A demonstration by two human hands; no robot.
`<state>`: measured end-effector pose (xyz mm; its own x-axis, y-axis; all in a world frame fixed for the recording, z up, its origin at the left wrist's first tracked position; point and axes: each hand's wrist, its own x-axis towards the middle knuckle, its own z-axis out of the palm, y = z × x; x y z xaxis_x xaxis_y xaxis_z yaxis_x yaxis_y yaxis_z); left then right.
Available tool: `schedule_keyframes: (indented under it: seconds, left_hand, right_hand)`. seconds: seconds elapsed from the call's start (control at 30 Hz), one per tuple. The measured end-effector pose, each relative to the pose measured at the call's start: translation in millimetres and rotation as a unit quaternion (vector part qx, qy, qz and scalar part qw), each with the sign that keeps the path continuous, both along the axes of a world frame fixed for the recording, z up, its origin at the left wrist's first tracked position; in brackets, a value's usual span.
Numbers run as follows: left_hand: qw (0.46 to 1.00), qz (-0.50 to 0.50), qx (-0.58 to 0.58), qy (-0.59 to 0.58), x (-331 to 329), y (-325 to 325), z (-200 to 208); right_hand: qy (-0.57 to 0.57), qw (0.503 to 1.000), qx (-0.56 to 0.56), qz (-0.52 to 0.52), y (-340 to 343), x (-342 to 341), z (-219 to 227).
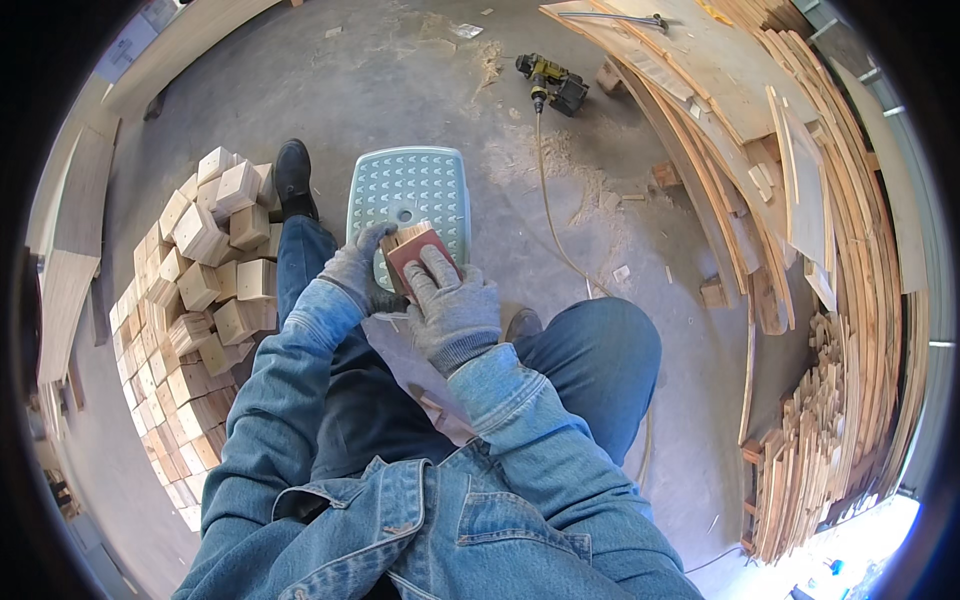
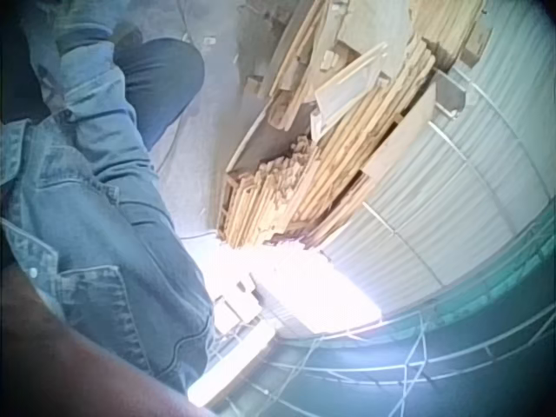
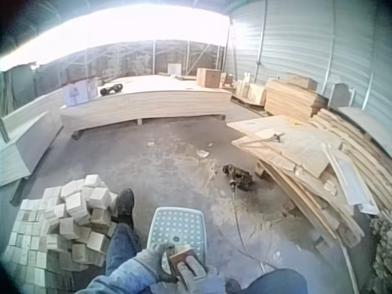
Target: The person sits on a low stool and sands small wooden blocks one by one using a red sanding block. They hold each block in one hand and rub the sanding block over its surfaces, then place the finished block onto a nearby stack.
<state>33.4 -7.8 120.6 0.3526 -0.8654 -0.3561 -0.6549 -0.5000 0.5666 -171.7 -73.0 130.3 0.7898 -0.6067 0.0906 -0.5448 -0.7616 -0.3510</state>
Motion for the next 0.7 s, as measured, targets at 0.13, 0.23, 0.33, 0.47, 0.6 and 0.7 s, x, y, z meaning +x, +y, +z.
schedule_keyframes:
  seconds: [0.13, 0.23, 0.33, 0.47, 0.6, 0.7]
  left_hand:
    - [1.0, -0.002, 0.013, 0.0, 2, -1, -2]
    - [1.0, 0.002, 0.007, 0.022, 4, 1, -6]
    - [0.999, 0.008, -0.002, 0.041, 4, 0, -12]
    - [0.999, 0.019, -0.019, 0.041, 3, 1, -23]
    - [0.992, 0.008, -0.122, 0.034, 1, 7, -36]
    - [0.983, 0.014, -0.171, 0.064, 15, 6, -67]
  right_hand:
    - [0.001, 1.0, 0.004, 0.006, -1, 0, 2]
    - [-0.003, 1.0, 0.0, 0.006, 1, 1, 4]
    - [-0.009, 1.0, -0.002, 0.007, -1, 0, -1]
    - [0.017, 1.0, 0.006, 0.001, 1, 0, 3]
    - [0.014, 1.0, -0.001, -0.001, 1, -1, 4]
    - [-0.001, 1.0, 0.0, 0.005, 2, 0, 2]
